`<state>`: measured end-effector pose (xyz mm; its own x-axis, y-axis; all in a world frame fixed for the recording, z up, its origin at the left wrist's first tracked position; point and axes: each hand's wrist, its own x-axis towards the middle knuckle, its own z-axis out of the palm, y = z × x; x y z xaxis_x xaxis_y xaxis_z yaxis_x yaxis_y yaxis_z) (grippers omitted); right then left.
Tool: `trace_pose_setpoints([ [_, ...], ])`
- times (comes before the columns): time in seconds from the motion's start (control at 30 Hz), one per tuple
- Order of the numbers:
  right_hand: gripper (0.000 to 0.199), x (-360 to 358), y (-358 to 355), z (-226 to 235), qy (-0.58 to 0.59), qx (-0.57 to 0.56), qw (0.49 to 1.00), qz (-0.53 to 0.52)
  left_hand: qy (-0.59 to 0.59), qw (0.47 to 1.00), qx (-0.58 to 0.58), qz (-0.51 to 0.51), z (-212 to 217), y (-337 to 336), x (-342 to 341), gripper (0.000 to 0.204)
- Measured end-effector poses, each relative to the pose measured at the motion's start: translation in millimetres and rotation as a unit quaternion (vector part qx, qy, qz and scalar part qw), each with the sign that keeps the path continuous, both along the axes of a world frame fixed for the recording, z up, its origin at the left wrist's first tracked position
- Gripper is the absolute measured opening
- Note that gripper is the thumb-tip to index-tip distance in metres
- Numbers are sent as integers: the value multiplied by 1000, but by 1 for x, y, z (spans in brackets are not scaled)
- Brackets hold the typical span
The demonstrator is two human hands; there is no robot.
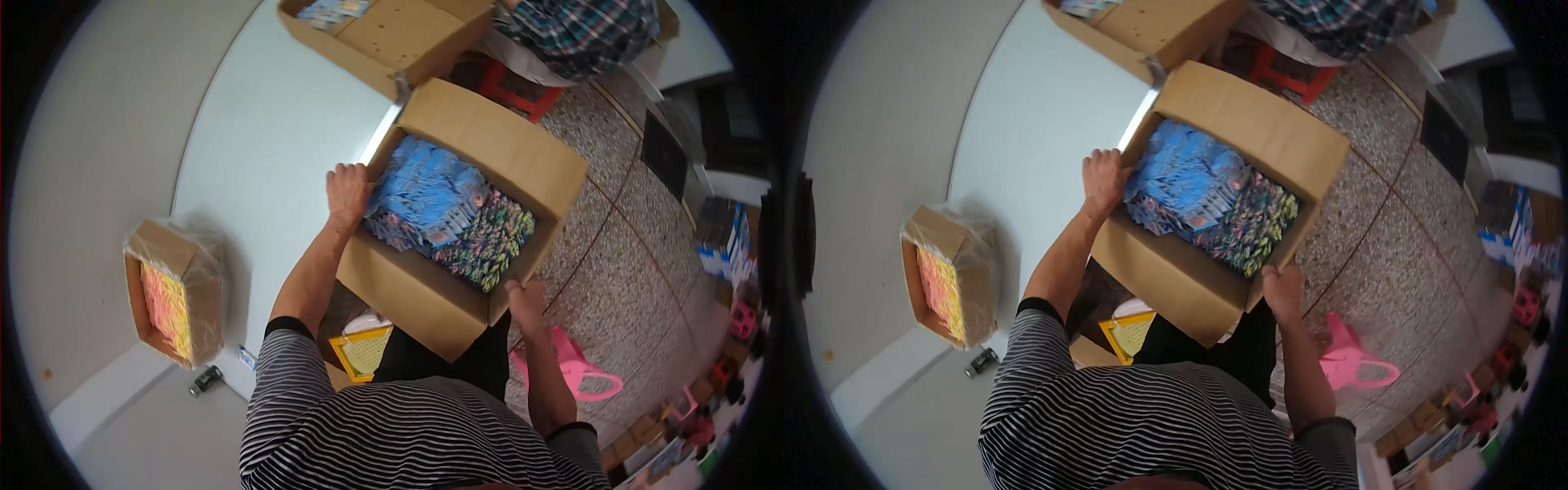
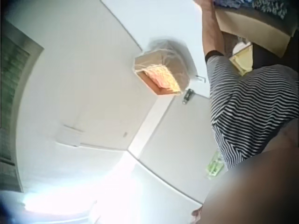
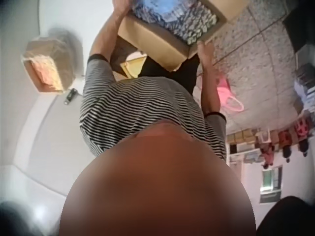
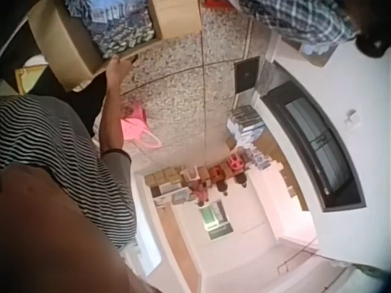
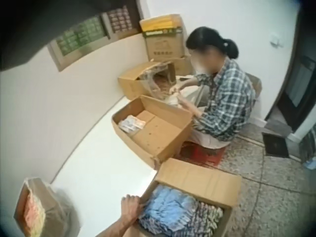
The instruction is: Packing small product packets into cardboard boxes for shipping.
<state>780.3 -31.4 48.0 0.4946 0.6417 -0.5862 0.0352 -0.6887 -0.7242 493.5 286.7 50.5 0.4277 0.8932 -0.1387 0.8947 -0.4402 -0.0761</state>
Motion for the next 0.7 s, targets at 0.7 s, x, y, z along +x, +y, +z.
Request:
trace_pose_setpoints([
  [0.7,110,-41,-19,-4,137,142,979,-48,-177,981,42,-63,-60,-6,-17,27],
])
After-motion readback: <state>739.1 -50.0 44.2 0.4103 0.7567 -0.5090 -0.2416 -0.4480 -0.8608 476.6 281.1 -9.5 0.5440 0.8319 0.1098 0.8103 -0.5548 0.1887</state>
